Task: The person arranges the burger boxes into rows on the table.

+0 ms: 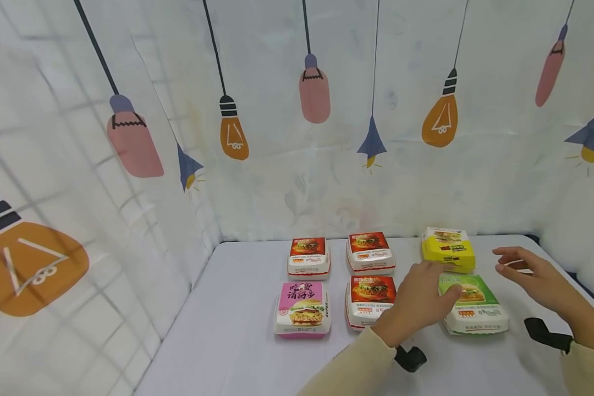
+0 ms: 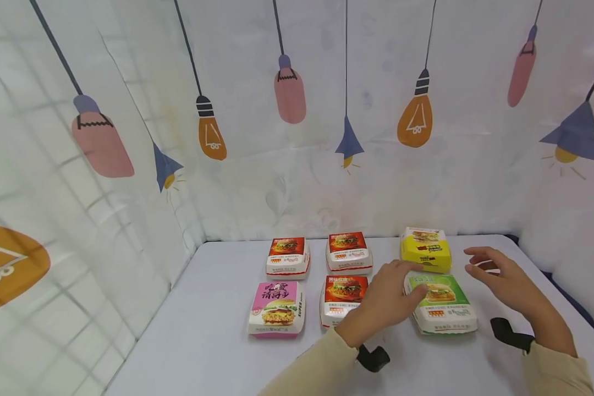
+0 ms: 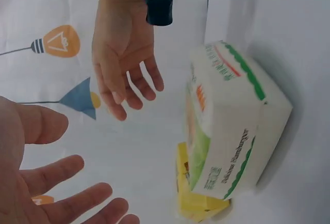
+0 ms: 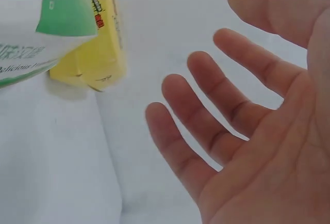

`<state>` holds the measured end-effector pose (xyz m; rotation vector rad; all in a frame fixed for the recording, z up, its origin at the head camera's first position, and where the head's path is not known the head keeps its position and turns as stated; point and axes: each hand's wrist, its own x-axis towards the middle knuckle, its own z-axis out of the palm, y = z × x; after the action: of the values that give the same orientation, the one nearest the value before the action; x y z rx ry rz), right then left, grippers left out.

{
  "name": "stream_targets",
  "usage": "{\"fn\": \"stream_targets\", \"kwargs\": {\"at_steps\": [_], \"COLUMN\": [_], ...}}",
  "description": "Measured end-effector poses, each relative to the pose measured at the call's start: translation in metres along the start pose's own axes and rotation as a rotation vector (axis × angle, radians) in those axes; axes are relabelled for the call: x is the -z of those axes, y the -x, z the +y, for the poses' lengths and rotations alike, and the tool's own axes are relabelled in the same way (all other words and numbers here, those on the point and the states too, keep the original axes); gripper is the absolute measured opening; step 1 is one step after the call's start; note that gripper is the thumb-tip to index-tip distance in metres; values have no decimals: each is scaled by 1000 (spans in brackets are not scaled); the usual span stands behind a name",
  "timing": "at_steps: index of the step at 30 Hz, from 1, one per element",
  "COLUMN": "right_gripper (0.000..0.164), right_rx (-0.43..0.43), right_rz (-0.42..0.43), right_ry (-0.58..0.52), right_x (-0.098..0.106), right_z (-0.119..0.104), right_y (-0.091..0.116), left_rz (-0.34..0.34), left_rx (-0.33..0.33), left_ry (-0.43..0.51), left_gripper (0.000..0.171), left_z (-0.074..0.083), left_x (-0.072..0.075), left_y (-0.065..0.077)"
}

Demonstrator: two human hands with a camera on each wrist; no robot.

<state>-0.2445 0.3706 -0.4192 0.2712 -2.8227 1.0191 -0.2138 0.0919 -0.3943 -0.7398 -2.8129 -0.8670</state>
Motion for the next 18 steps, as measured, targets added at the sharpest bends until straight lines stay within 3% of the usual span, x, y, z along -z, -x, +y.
{"fn": "stream_targets", "kwargs": {"at_steps": [4, 8, 13, 18], "right_gripper": [53, 55, 59, 66], "right_rx": [8, 18, -4, -46], "right_rz": [-18, -96, -200, -296], "right_ry": [13, 43, 85, 127], "right_x": [5, 13, 20, 20], "right_z": [-4, -11, -20, -22], "right_y": [-8, -31, -65, -92], "left_rz": [48, 88, 102, 46], "left_rx": [-11, 43, 134, 221], "left_ry": [73, 151, 149, 87], "left_gripper": [33, 25, 21, 25], "left_z": [-5, -12, -13, -12], "left_x": [15, 20, 11, -5], "left_y": [-26, -55, -86, -104]}}
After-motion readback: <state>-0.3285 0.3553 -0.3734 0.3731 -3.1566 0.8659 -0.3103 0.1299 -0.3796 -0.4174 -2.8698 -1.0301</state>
